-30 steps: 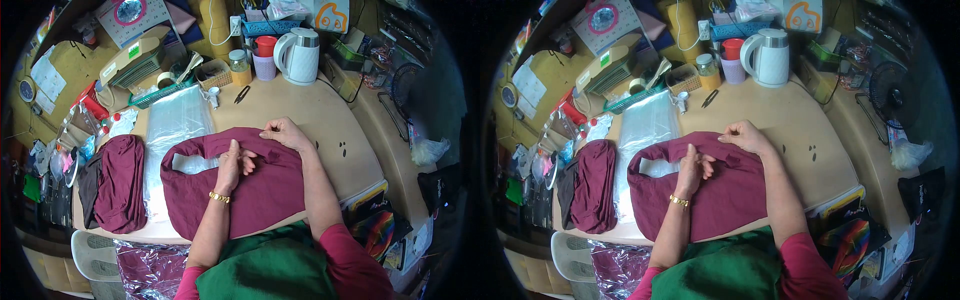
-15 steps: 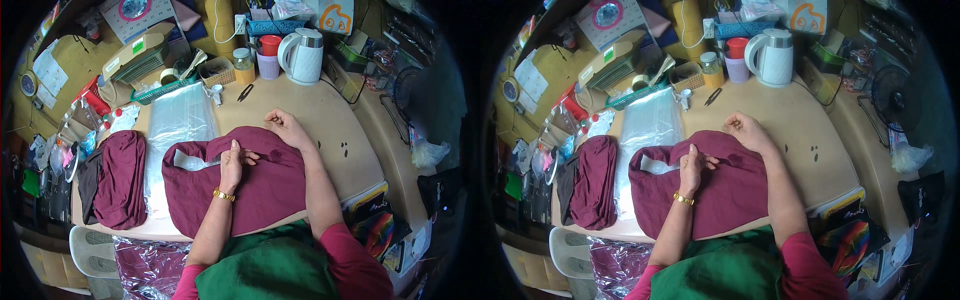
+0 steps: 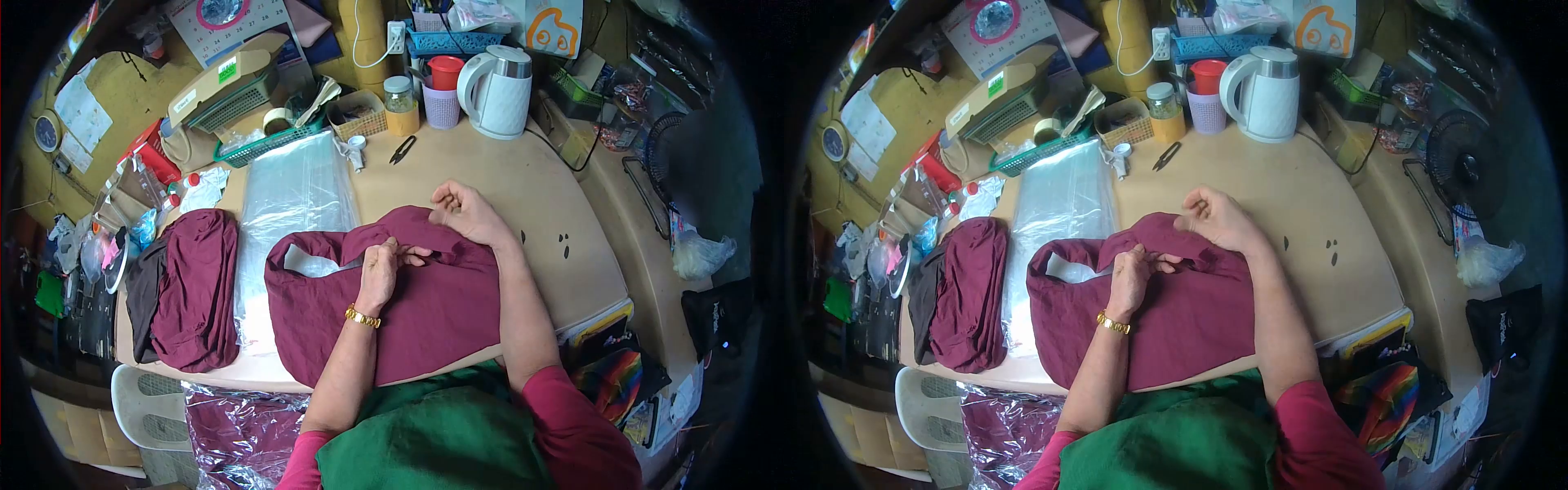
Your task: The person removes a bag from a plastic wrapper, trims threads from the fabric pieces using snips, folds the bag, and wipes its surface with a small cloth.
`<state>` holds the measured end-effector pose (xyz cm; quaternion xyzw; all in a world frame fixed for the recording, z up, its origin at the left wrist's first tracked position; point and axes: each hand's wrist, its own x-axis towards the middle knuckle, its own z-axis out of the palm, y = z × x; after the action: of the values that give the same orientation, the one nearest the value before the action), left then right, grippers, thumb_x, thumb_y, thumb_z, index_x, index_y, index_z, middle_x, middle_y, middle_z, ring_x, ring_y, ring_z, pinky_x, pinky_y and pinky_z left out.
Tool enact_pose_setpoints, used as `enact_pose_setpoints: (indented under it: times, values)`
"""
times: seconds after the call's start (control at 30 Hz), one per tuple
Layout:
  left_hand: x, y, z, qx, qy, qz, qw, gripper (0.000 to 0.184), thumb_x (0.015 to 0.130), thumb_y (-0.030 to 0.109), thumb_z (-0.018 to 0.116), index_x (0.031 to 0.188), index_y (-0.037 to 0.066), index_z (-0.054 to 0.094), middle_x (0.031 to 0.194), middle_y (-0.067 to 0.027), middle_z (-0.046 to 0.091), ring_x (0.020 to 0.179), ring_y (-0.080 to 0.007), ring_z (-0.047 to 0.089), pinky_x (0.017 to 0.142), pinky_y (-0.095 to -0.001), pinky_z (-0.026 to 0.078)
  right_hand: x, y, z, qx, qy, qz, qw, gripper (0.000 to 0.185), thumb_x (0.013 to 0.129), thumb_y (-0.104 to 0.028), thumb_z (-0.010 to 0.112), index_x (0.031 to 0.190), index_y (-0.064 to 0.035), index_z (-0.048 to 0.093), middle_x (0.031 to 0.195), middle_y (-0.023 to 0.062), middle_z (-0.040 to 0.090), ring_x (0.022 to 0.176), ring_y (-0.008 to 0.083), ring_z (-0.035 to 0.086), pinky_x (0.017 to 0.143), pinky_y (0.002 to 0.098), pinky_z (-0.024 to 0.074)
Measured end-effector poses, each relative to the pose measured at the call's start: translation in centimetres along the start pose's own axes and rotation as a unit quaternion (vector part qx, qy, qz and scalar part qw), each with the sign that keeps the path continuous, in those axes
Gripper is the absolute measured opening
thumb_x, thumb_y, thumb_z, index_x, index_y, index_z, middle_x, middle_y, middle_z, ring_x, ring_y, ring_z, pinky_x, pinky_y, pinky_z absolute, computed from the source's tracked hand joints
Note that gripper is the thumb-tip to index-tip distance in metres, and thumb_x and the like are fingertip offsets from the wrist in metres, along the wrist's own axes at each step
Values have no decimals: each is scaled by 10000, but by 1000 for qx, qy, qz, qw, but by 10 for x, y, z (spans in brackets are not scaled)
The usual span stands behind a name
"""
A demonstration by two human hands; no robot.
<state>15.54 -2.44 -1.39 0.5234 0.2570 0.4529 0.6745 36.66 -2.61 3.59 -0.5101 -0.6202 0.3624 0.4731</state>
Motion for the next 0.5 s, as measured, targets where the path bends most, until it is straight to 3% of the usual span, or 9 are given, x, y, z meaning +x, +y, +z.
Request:
enact_pose_setpoints:
  times: [0.03, 0.17, 0.23, 0.27, 0.33, 0.37, 0.43, 0.47, 0.5]
  values:
    - [-1, 0, 0, 12, -13, 0, 1000, 412, 1014, 252, 375, 734, -3, 540, 937, -287, 686, 850, -296, 689, 795, -373, 531, -1, -2, -1, -5, -61, 40, 997, 153, 936, -94, 651, 824, -8, 592, 711, -44, 576, 656, 29, 513, 592, 215, 443]
    - [1, -8, -4, -26, -82, -6, 996, 380, 1010, 248, 381, 772, -8, 530, 1022, -306, 666, 904, -324, 684, 843, -410, 532, 6, 23, -4, 29, -81, 58, 995, 146, 901, -82, 692, 829, 2, 597, 684, -52, 554, 652, 42, 517, 595, 225, 448]
    - [2, -9, -3, -53, -49, -14, 997, 366, 1015, 248, 377, 800, -9, 524, 1048, -304, 654, 928, -331, 678, 865, -413, 533, 6, 18, 3, -14, 44, 35, 998, 231, 798, -95, 788, 852, -9, 581, 739, -39, 564, 725, 72, 542, 646, 248, 453]
    - [3, -9, -2, -79, -15, -21, 997, 352, 1020, 249, 374, 828, -9, 517, 1073, -302, 641, 952, -338, 672, 887, -416, 534, 5, 14, 3, -15, 41, 33, 999, 231, 798, -95, 788, 852, -9, 581, 739, -39, 564, 725, 72, 542, 646, 248, 453]
    - [2, -1, 2, -76, -4, -27, 997, 346, 1027, 259, 367, 848, -4, 504, 1072, -290, 634, 969, -339, 667, 905, -413, 533, -3, -14, 1, -99, 70, -140, 983, 371, 691, -126, 854, 895, -25, 561, 842, 6, 594, 826, 142, 577, 739, 295, 466]
    - [2, 1, 5, -74, 4, -34, 997, 341, 1033, 269, 361, 869, 0, 492, 1070, -279, 628, 986, -339, 662, 922, -409, 532, -7, -25, 3, -99, 66, -142, 983, 371, 691, -126, 854, 895, -25, 561, 842, 6, 594, 826, 142, 577, 739, 295, 466]
    - [5, -3, 5, -82, 5, -25, 996, 351, 1037, 286, 358, 870, 6, 486, 1049, -260, 631, 982, -334, 664, 915, -400, 539, -14, -38, 8, -255, -31, -144, 956, 494, 602, -142, 878, 942, -45, 534, 929, 52, 590, 906, 219, 580, 812, 350, 462]
    - [6, -4, 4, -90, 2, -20, 996, 360, 1041, 303, 355, 871, 11, 480, 1027, -242, 634, 978, -329, 667, 909, -390, 546, -13, -35, 10, -238, -37, -142, 960, 378, 636, -101, 834, 906, -18, 583, 863, 87, 616, 852, 254, 595, 804, 374, 466]
    - [5, 0, 3, -89, 2, -19, 996, 360, 1041, 303, 355, 871, 11, 480, 1027, -242, 634, 978, -329, 667, 909, -390, 546, -11, -30, 7, -238, -37, -143, 960, 378, 636, -101, 834, 906, -18, 583, 863, 87, 616, 852, 254, 595, 804, 374, 466]
